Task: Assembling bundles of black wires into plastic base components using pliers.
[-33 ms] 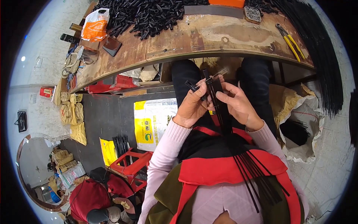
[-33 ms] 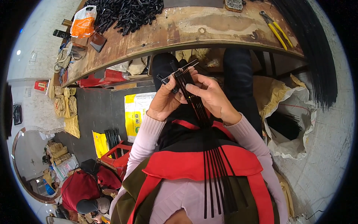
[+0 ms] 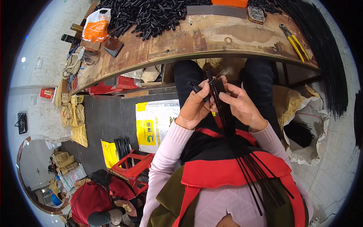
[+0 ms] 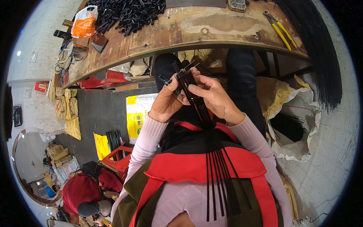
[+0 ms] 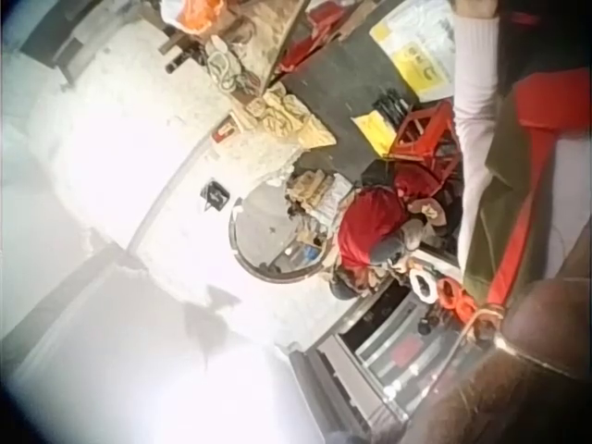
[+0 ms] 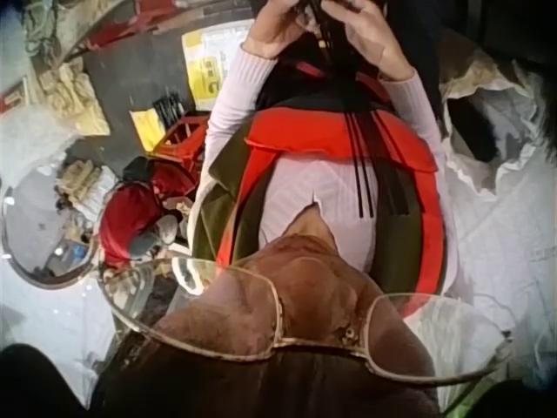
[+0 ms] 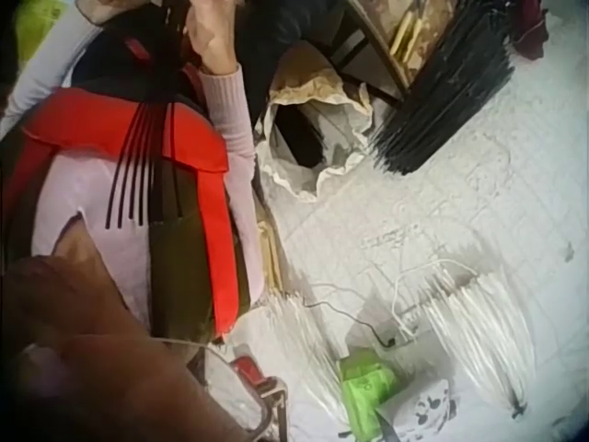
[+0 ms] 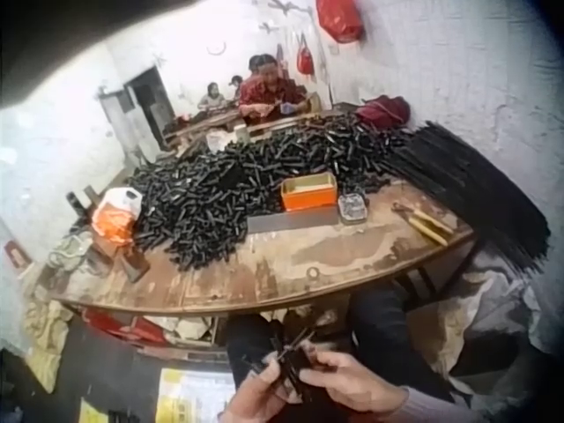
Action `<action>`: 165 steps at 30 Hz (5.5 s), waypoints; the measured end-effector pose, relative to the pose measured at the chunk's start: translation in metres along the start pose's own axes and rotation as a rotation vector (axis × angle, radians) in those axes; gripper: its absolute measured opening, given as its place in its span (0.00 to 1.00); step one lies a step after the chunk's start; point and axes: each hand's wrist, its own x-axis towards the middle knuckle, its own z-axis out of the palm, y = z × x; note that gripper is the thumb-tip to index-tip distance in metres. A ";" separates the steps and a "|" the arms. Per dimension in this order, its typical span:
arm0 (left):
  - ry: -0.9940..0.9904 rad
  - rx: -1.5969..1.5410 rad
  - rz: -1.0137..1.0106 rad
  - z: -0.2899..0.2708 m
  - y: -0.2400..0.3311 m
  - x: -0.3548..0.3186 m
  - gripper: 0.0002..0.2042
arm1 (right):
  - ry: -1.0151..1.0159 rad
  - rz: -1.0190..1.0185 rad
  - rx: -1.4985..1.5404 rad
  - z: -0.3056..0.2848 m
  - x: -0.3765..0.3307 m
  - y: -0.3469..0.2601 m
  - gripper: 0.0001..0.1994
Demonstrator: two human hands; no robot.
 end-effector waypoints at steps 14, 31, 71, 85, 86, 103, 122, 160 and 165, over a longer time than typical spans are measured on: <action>0.042 0.319 0.386 0.036 0.056 0.028 0.23 | -0.025 -0.019 -0.071 0.004 -0.004 0.000 0.18; -0.274 0.672 -0.154 0.008 0.073 0.039 0.32 | -0.046 0.008 -0.115 0.015 -0.002 -0.006 0.18; 0.200 0.564 0.386 0.014 0.044 0.018 0.18 | -0.018 -0.014 -0.095 0.008 -0.002 -0.005 0.19; 0.132 0.427 0.504 -0.010 0.023 0.001 0.07 | -0.034 -0.004 -0.090 0.008 0.004 -0.003 0.18; 0.152 0.464 0.504 -0.008 0.023 0.001 0.07 | -0.043 -0.004 -0.099 0.009 0.003 -0.004 0.18; -0.149 0.179 0.216 -0.020 0.041 0.023 0.25 | -0.148 0.095 0.061 -0.002 0.011 -0.005 0.16; 0.039 0.446 0.346 0.021 0.057 -0.016 0.18 | -0.009 -0.334 -0.411 0.025 0.013 -0.003 0.14; 0.070 0.353 0.123 0.008 0.072 0.016 0.18 | -0.107 -0.173 0.023 0.004 0.046 -0.006 0.08; 0.007 0.417 0.083 0.007 0.076 0.019 0.17 | -0.133 -0.088 0.120 -0.001 0.049 -0.007 0.07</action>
